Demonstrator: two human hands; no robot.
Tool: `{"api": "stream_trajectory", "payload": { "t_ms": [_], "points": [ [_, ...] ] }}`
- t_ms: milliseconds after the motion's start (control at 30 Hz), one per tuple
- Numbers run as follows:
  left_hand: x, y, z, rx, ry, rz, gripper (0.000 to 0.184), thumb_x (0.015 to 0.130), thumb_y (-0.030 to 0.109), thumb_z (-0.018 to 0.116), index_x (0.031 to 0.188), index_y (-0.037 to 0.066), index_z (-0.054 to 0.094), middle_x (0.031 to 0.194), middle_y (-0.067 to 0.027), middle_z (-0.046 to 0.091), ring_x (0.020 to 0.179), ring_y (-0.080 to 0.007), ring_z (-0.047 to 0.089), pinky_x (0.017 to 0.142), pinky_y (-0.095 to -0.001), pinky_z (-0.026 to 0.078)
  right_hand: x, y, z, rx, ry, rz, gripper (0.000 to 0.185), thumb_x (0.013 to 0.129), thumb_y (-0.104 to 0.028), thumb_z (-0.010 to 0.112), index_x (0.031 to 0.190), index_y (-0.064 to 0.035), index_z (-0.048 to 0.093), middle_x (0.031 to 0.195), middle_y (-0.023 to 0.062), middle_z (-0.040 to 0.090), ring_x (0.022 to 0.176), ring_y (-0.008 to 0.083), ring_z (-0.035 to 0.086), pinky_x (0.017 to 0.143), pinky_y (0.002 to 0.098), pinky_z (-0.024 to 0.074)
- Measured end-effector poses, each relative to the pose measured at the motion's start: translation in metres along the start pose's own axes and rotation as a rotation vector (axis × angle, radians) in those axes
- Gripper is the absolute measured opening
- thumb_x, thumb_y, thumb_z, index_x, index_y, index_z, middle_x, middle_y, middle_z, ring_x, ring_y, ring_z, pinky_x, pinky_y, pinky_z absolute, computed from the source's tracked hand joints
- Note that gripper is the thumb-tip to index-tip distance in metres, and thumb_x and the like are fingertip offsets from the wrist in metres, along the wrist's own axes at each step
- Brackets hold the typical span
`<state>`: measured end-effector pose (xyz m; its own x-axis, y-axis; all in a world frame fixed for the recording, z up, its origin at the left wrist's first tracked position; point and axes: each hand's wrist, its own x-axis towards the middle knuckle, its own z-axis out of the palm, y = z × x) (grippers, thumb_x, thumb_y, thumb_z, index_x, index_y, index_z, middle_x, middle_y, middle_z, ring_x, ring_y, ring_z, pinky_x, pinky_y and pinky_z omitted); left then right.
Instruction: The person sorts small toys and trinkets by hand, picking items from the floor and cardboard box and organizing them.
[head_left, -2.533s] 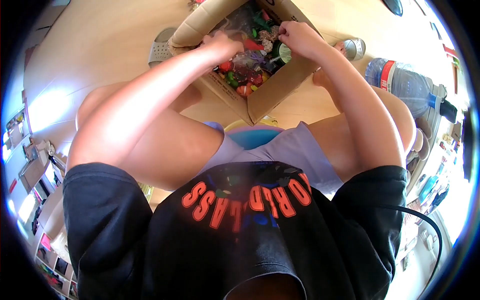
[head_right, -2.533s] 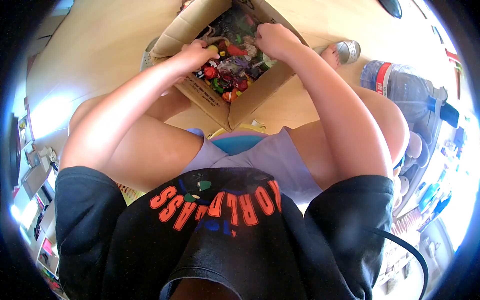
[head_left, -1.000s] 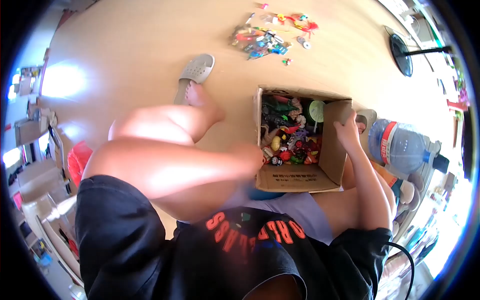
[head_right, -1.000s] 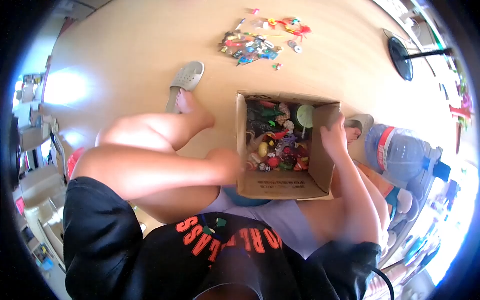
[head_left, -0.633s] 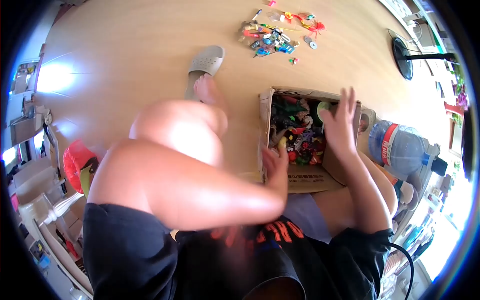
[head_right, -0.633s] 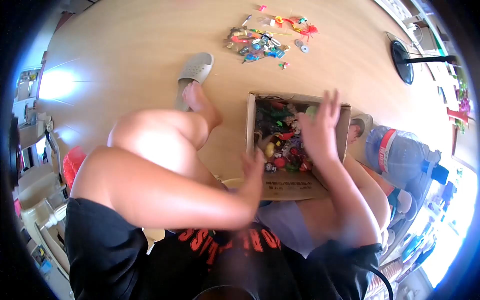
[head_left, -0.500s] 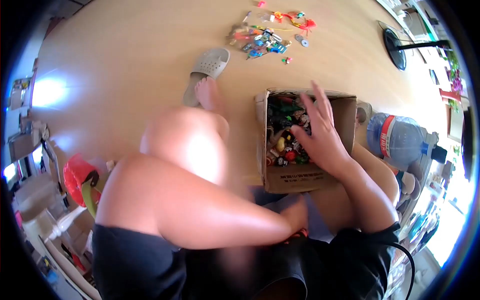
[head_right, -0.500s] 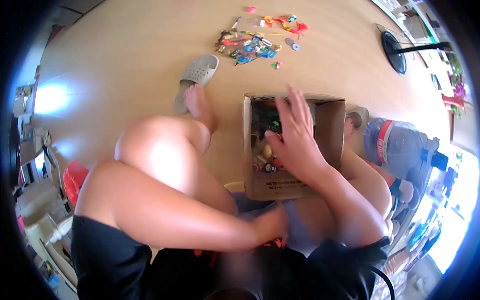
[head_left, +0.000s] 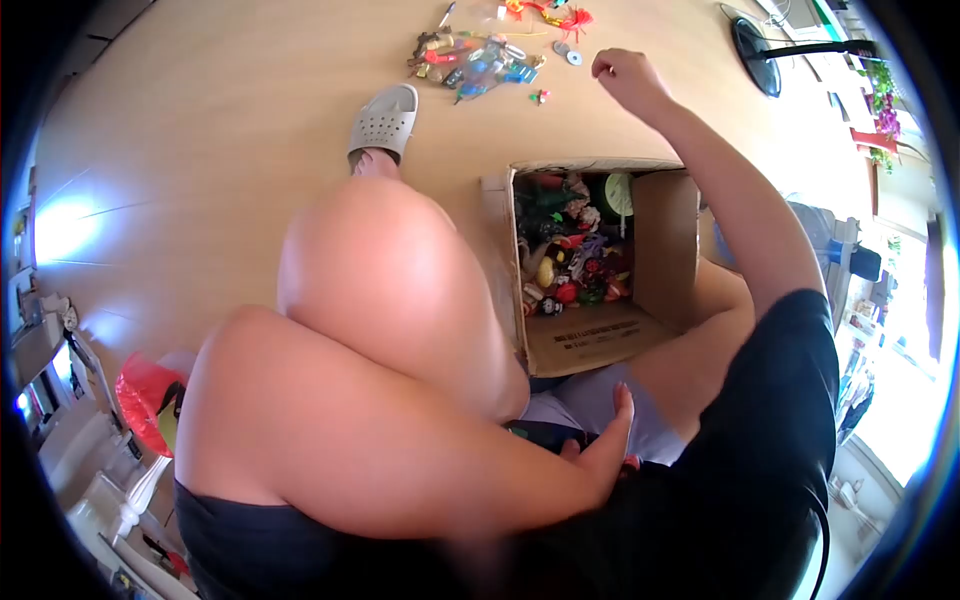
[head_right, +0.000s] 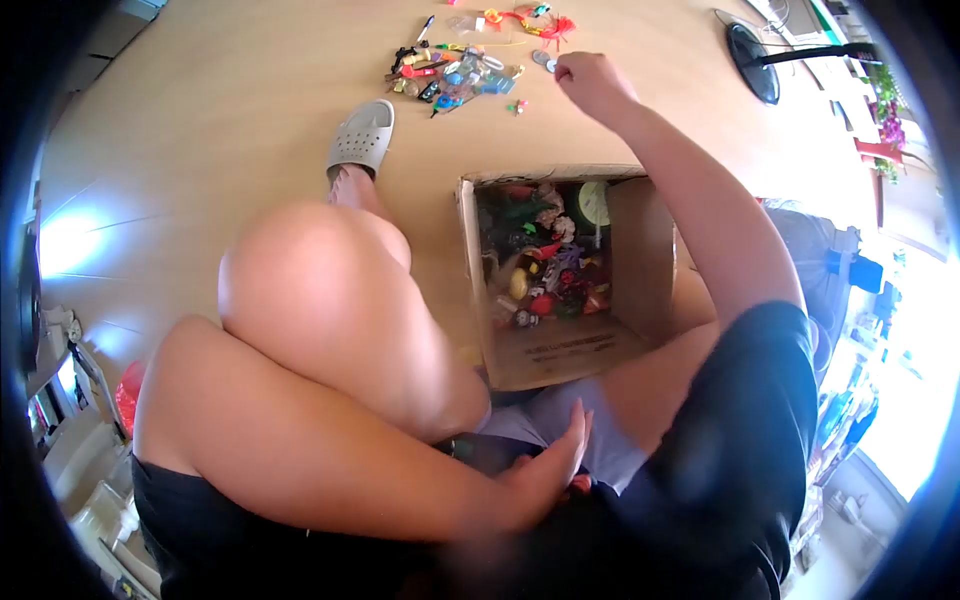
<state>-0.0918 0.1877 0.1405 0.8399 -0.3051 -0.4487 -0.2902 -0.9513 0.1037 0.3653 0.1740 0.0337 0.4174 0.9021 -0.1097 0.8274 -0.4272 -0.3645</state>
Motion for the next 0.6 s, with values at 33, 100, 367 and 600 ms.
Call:
{"api": "stream_trajectory", "payload": {
  "t_ms": [33,100,367,600],
  "points": [
    [-0.003,-0.008,0.000,-0.010,0.013,-0.010,0.042,0.086,0.025,0.065,0.123,0.004,0.063,0.127,-0.0118,0.063,0.116,-0.0321,0.060,0.096,-0.0528,0.048,0.006,0.009,0.011,0.004,-0.006,0.048,0.019,0.086,-0.018,0.058,0.095,-0.0083,0.071,0.083,0.0131,0.070,0.077,0.0294,0.067,0.072,0.0398,0.0540],
    [-0.007,-0.021,0.003,-0.021,0.034,-0.035,0.042,0.086,0.025,0.064,0.123,0.004,0.063,0.127,-0.0118,0.063,0.116,-0.0320,0.060,0.096,-0.0527,0.048,0.019,0.019,0.022,0.004,-0.005,0.140,0.018,0.086,-0.018,0.058,0.094,-0.0085,0.072,0.084,0.0124,0.070,0.076,0.0293,0.067,0.071,0.0398,0.0542],
    [-0.016,-0.034,-0.009,0.014,0.038,0.008,0.043,0.087,0.026,0.064,0.124,0.004,0.061,0.128,-0.0117,0.062,0.116,-0.0315,0.059,0.096,-0.0522,0.048,-0.019,0.021,0.077,0.329,-0.126,0.291,0.014,0.082,-0.010,0.061,0.089,-0.0055,0.073,0.078,0.0116,0.070,0.074,0.0217,0.071,0.070,0.0362,0.0554],
    [-0.040,-0.019,-0.031,0.061,-0.025,0.140,0.044,0.087,0.026,0.063,0.125,0.004,0.060,0.128,-0.0117,0.061,0.116,-0.0311,0.059,0.096,-0.0517,0.048,-0.024,0.041,0.080,0.041,-0.473,0.321,0.012,0.079,-0.014,0.063,0.081,-0.0077,0.073,0.085,0.0128,0.072,0.078,0.0319,0.068,0.073,0.0414,0.0556]
  ]
}}
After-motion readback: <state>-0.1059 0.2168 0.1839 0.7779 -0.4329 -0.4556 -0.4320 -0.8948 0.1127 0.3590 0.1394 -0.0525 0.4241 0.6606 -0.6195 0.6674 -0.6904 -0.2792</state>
